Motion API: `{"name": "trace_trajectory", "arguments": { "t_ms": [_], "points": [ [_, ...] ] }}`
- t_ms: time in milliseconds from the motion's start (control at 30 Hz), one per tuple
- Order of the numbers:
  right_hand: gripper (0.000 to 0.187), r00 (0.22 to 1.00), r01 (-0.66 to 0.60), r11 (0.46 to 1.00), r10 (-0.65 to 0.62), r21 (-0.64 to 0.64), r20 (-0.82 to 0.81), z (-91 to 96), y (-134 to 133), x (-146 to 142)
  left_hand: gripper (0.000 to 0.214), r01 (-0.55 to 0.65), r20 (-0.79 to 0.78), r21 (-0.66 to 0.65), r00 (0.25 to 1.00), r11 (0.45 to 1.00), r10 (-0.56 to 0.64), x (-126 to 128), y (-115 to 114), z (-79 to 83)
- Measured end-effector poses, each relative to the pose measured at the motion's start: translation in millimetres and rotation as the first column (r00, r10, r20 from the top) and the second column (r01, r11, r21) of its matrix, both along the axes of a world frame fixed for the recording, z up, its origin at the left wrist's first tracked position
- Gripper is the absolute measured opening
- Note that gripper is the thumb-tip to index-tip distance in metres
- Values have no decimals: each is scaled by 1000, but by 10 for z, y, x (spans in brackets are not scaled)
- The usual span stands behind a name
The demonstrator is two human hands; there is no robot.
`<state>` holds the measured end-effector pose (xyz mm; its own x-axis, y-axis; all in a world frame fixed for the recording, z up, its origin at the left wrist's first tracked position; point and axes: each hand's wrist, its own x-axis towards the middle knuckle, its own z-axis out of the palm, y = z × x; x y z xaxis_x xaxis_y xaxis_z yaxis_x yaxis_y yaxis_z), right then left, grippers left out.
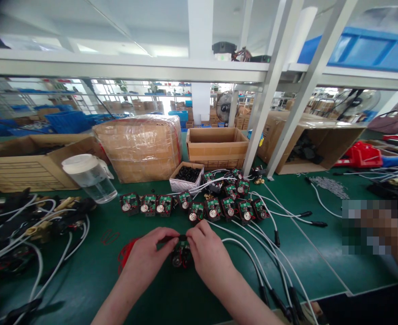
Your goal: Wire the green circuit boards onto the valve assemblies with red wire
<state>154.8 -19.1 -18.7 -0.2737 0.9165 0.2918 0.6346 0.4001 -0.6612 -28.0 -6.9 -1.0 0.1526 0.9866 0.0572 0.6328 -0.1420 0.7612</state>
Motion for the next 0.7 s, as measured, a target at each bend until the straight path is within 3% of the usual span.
{"name": "trace_trajectory", "arguments": {
  "t_ms": [267,467,700],
  "points": [
    [27,957,-77,990,41,-116,-286,-65,21,64,17,-60,53,-14,997,998,60,-6,-67,-33],
    [13,966,-46,992,15,-116,-258,-32,7,29,17,-76,108,-2,991,997,76,-5,-89,-119],
    [14,957,-28,991,-11,-132,-289,-93,22,18,18,-92,193,-6,977,996,92,-30,-122,-196]
  ]
}}
